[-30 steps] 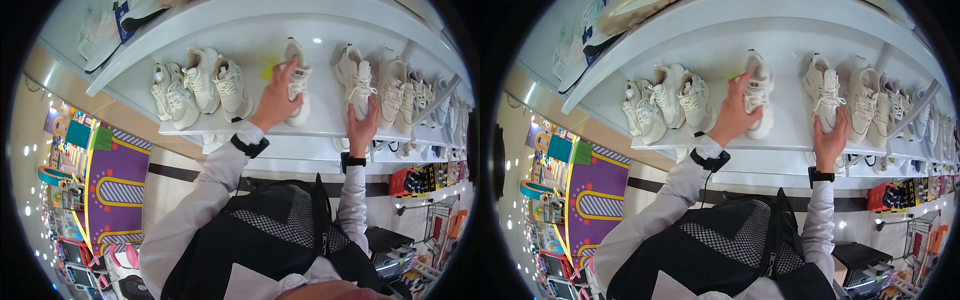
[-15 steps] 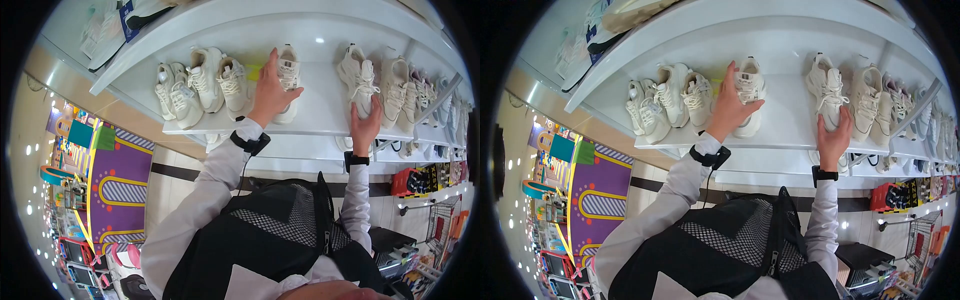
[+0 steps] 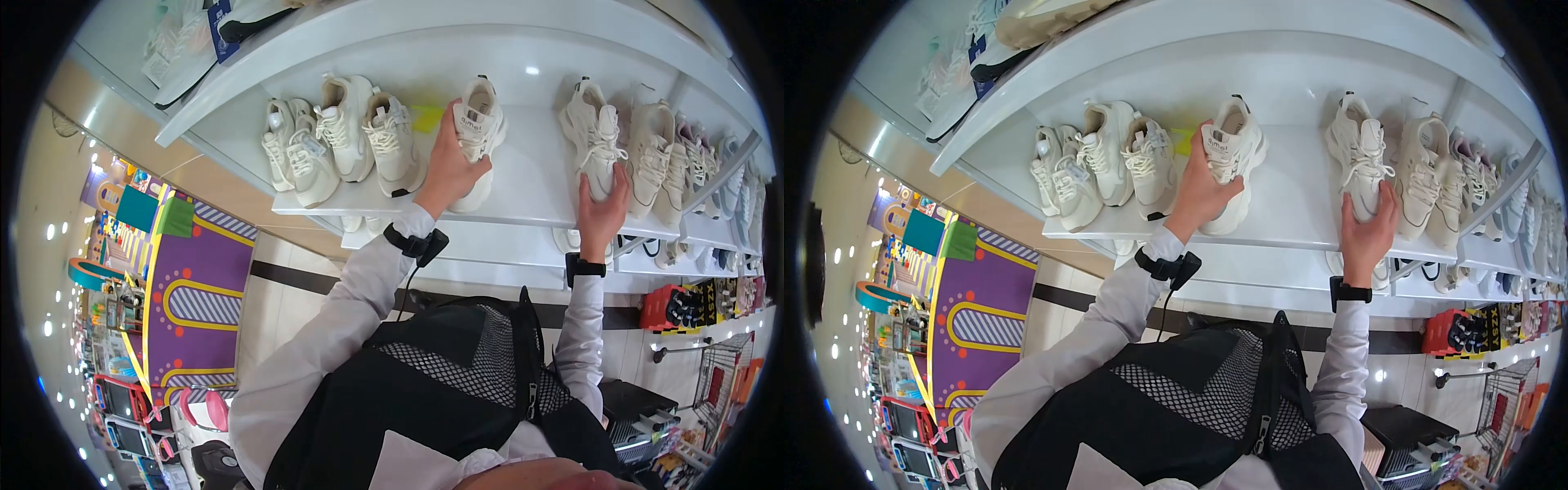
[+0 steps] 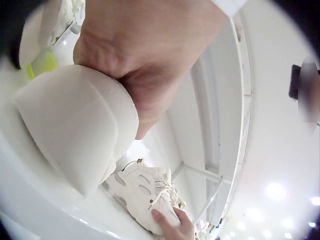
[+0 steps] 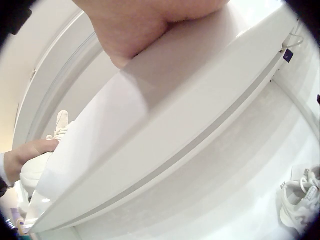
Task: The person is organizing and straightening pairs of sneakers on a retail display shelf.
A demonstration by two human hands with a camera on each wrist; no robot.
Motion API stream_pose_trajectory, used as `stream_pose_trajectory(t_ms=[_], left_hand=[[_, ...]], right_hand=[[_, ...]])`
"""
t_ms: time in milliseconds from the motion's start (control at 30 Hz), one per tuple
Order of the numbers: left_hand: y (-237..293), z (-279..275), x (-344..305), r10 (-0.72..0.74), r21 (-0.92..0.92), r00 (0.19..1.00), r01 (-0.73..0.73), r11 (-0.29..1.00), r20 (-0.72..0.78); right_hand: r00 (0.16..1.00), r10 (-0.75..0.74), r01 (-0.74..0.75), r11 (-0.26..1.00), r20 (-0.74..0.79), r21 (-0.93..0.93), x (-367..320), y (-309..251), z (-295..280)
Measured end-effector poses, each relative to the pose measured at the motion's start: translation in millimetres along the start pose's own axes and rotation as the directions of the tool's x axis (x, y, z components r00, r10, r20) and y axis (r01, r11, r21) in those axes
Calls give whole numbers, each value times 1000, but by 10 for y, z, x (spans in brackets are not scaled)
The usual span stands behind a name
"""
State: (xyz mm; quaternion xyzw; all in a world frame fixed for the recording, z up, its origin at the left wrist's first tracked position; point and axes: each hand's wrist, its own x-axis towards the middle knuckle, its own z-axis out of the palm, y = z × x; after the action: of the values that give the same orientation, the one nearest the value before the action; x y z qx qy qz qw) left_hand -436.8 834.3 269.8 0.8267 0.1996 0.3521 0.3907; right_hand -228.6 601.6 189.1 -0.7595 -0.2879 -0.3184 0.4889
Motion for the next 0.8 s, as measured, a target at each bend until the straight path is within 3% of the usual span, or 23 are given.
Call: stream_pose_trajectory(t_ms=[200,267,300,400,567,733,800], left_hand=[[120,-210,-92,-23,-11,996,22,1000,-85],[-23,-314,18,176,79,953,-161,984,-248],[65,-401,70,52,-13,972,-56,998,-229],[-29,-542,230,55,-59,969,-71,996,-242],[-133,-521,342,95,84,963,-76,994,-251],[-68,-421,317,27,132,966,8,991,-258],[-47,-370,220,85,127,968,-56,990,-238]], right_hand=[[1000,-23,23,1000,-5,1,1,22,-4],[1000,-13,13,1000,2,14,10,-12,-21],[1000,-5,5,999,6,32,8,-21,-28],[1000,-14,14,1000,6,23,8,-11,-26],[1000,-10,10,1000,14,15,5,-18,-51],[1000,-9,9,1000,10,9,7,-1,-19],[1000,-5,5,1000,5,7,2,16,-2]])
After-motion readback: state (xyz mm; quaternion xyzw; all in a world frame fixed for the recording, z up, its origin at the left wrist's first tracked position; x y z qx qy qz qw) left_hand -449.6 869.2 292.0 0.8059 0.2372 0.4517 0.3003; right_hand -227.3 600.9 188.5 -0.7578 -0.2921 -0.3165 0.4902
